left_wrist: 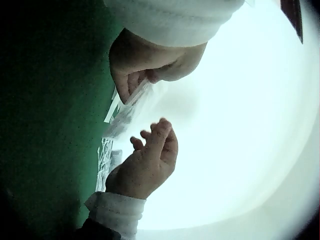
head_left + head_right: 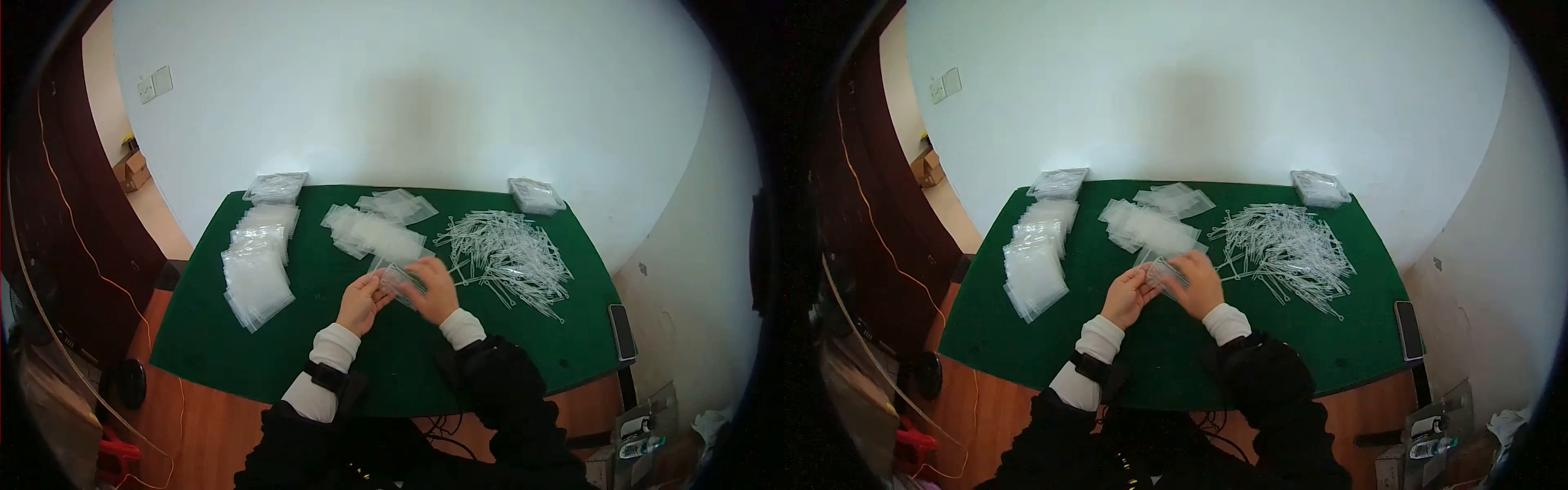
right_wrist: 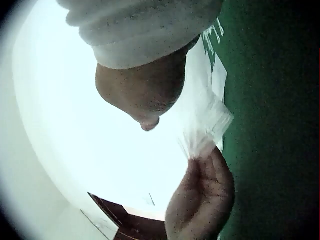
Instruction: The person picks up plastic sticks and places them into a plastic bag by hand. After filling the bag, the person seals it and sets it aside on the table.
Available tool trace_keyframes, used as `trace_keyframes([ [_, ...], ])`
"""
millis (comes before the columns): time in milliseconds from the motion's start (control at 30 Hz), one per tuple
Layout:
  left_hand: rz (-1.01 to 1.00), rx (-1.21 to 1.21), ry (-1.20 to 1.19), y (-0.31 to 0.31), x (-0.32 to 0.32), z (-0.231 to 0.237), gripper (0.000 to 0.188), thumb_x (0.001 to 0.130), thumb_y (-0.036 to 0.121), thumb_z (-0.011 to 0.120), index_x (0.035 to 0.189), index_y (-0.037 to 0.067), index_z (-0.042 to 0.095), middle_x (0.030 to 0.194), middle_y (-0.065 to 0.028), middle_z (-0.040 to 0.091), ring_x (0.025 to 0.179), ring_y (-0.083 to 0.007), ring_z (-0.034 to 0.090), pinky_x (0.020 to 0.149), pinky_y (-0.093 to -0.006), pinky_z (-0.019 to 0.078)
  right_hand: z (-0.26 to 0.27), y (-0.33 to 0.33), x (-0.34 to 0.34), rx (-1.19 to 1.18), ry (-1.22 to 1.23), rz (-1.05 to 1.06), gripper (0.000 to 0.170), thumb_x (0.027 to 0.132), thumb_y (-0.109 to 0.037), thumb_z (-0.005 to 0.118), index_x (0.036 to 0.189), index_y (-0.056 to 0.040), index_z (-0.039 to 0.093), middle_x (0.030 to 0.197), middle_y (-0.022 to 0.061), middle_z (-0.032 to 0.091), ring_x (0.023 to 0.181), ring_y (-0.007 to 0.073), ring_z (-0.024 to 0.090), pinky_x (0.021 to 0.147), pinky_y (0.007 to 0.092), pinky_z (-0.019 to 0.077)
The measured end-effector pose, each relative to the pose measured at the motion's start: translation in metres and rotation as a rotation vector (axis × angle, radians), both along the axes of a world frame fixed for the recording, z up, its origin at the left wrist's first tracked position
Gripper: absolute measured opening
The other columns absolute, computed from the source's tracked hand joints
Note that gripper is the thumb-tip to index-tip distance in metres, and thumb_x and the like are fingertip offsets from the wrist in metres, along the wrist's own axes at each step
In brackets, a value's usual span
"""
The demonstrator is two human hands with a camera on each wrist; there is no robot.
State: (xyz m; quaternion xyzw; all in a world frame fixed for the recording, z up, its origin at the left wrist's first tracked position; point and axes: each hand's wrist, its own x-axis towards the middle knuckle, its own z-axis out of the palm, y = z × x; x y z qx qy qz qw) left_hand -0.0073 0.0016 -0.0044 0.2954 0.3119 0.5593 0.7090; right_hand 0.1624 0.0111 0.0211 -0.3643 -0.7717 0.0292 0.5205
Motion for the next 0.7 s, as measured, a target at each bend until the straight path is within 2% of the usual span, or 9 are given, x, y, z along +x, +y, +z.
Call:
trace_keyframes([
  [100, -0.092, 0.104, -0.017, -0.004, 0.005, 0.006, 0.028, 0.091, 0.018, 0.039, 0.112, 0.002, 0.047, 0.106, -0.0085, 0.055, 0.094, -0.0184, 0.055, 0.082, -0.0331, 0.0450, -0.001, -0.008, -0.013, -0.017, -0.067, 0.061, 0.028, 0.073, -0.017, 0.062, 0.095, -0.0013, 0.055, 0.086, 0.0096, 0.055, 0.087, 0.0288, 0.052, 0.072, 0.0323, 0.0433],
  [267, -0.122, 0.143, -0.114, -0.014, 0.008, 0.027, 0.028, 0.090, 0.019, 0.040, 0.111, 0.002, 0.048, 0.107, -0.0082, 0.055, 0.093, -0.0179, 0.056, 0.079, -0.0309, 0.0456, -0.006, 0.001, -0.009, -0.145, 0.086, 0.188, 0.029, 0.079, -0.018, 0.057, 0.102, 0.0005, 0.053, 0.087, 0.0086, 0.057, 0.084, 0.0257, 0.055, 0.073, 0.0295, 0.0445],
  [367, -0.050, 0.171, 0.076, -0.014, 0.005, 0.029, 0.026, 0.088, 0.017, 0.047, 0.109, 0.003, 0.050, 0.103, -0.0062, 0.055, 0.087, -0.0139, 0.055, 0.074, -0.0268, 0.0458, -0.023, 0.014, -0.004, -0.709, 0.564, 0.330, 0.026, 0.086, -0.016, 0.048, 0.103, 0.0015, 0.052, 0.086, 0.0069, 0.059, 0.078, 0.0192, 0.058, 0.069, 0.0272, 0.0456],
  [400, -0.050, 0.170, 0.075, -0.012, 0.005, 0.025, 0.026, 0.088, 0.017, 0.047, 0.109, 0.003, 0.050, 0.103, -0.0062, 0.055, 0.087, -0.0139, 0.055, 0.074, -0.0268, 0.0458, -0.028, 0.016, -0.002, -0.711, 0.564, 0.330, 0.026, 0.086, -0.016, 0.048, 0.103, 0.0015, 0.052, 0.086, 0.0069, 0.059, 0.078, 0.0192, 0.058, 0.069, 0.0272, 0.0456],
  [500, 0.370, 0.395, 0.613, 0.000, 0.002, 0.005, 0.024, 0.084, 0.014, 0.054, 0.105, 0.003, 0.052, 0.094, -0.0037, 0.056, 0.079, -0.0097, 0.054, 0.069, -0.0231, 0.0447, -0.015, 0.008, -0.005, -1.043, 0.960, 0.560, 0.025, 0.089, -0.016, 0.042, 0.100, 0.0027, 0.054, 0.086, 0.0053, 0.060, 0.071, 0.0134, 0.058, 0.064, 0.0234, 0.0454],
  [667, 0.212, 0.311, 0.464, 0.000, 0.003, 0.001, 0.020, 0.080, 0.011, 0.058, 0.098, 0.003, 0.056, 0.082, -0.0019, 0.057, 0.072, -0.0076, 0.052, 0.065, -0.0219, 0.0442, -0.011, 0.003, -0.009, -1.082, 1.017, 0.524, 0.023, 0.088, -0.017, 0.045, 0.087, 0.0014, 0.058, 0.078, 0.0043, 0.060, 0.062, 0.0115, 0.054, 0.056, 0.0234, 0.0431],
  [700, 0.195, 0.310, 0.473, -0.001, 0.001, 0.001, 0.018, 0.080, 0.011, 0.058, 0.096, 0.002, 0.057, 0.080, -0.0018, 0.057, 0.070, -0.0078, 0.053, 0.064, -0.0220, 0.0445, -0.017, 0.007, -0.006, -0.946, 0.827, 0.434, 0.023, 0.087, -0.018, 0.046, 0.082, 0.0011, 0.058, 0.073, 0.0048, 0.059, 0.059, 0.0118, 0.052, 0.054, 0.0241, 0.0417],
])
